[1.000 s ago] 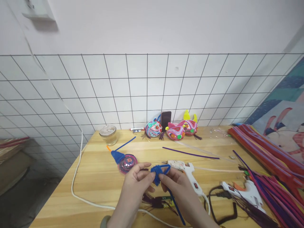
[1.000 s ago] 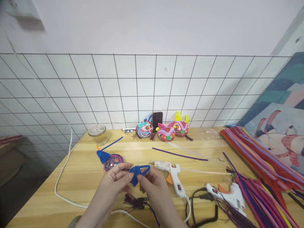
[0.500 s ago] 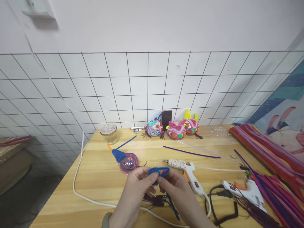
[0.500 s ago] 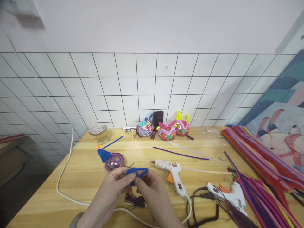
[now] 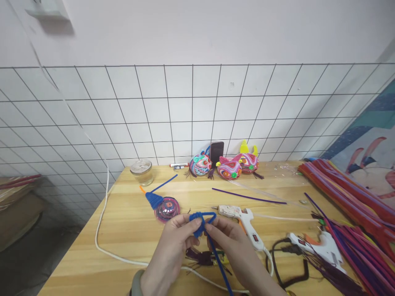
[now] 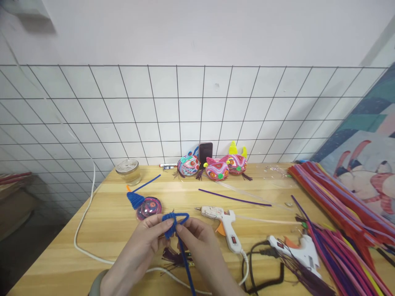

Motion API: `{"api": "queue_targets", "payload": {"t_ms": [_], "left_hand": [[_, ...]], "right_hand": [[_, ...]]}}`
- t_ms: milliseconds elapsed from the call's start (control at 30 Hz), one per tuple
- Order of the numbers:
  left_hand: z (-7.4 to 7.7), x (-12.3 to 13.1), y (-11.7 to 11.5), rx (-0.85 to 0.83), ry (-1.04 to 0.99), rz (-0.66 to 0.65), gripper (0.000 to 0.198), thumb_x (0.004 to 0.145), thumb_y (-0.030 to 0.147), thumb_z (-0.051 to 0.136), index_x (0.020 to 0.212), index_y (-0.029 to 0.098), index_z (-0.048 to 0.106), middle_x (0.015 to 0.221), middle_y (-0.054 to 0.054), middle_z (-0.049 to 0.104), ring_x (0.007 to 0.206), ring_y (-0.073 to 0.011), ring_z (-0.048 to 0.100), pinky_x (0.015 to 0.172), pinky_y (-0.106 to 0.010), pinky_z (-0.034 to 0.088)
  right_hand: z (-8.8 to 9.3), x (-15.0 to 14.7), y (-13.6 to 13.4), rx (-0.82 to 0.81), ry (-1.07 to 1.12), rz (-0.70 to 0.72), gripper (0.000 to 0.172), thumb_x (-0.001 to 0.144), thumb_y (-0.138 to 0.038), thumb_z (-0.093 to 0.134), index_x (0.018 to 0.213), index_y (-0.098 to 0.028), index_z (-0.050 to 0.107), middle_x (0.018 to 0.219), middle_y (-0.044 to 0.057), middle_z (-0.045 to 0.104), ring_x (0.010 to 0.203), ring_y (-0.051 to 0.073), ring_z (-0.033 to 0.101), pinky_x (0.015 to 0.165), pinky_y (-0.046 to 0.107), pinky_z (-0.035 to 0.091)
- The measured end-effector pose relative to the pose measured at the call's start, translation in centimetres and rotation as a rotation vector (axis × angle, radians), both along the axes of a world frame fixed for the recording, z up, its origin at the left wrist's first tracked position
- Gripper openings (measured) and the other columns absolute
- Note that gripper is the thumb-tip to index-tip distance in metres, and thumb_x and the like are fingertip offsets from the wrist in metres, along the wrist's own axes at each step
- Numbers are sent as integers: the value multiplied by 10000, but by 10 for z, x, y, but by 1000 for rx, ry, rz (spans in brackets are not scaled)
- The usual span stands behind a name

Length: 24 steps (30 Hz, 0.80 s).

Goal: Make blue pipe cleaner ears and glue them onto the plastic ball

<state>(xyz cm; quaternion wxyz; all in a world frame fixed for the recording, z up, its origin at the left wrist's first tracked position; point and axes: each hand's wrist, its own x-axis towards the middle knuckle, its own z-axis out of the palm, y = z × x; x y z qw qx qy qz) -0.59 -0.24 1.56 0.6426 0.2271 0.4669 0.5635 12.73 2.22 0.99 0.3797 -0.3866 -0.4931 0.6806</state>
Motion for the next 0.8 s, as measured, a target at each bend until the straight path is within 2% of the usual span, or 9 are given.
{"api": "queue_targets", "payload": {"t_ms": [200,500,700,800], "left_hand": [[-3,3,1,1,-14,-42,203,593,238,773,721,111,679,613,-21,604,531,-81,512,458,-179,402],[-3,3,0,21,-7,-57,146,609,217,747,683,120,667,569,5,566,509,-73,471,450,-174,346],[-3,3,-1,20,-16,-29,130,610,209,745,681,126,676,618,-11,612,539,-83,496,475,-180,352],[-6,2,-1,22,-23,-59,133,629,230,740,690,131,675,599,-1,596,513,-74,485,470,-181,344]], "right_hand": [[1,0,2,37,-55,-45,353,661,-480,678,596,-150,572,521,-41,494,461,81,407,456,199,334],[-5,-1,2,85,-67,16,324,720,-461,632,669,-142,606,583,-17,539,498,93,423,488,212,359],[-3,-1,1,81,-78,64,311,744,-452,609,661,-154,577,590,-13,535,512,104,437,493,219,369],[-2,0,2,53,-62,51,325,724,-471,621,637,-165,555,571,-24,520,492,102,430,472,216,357]]}}
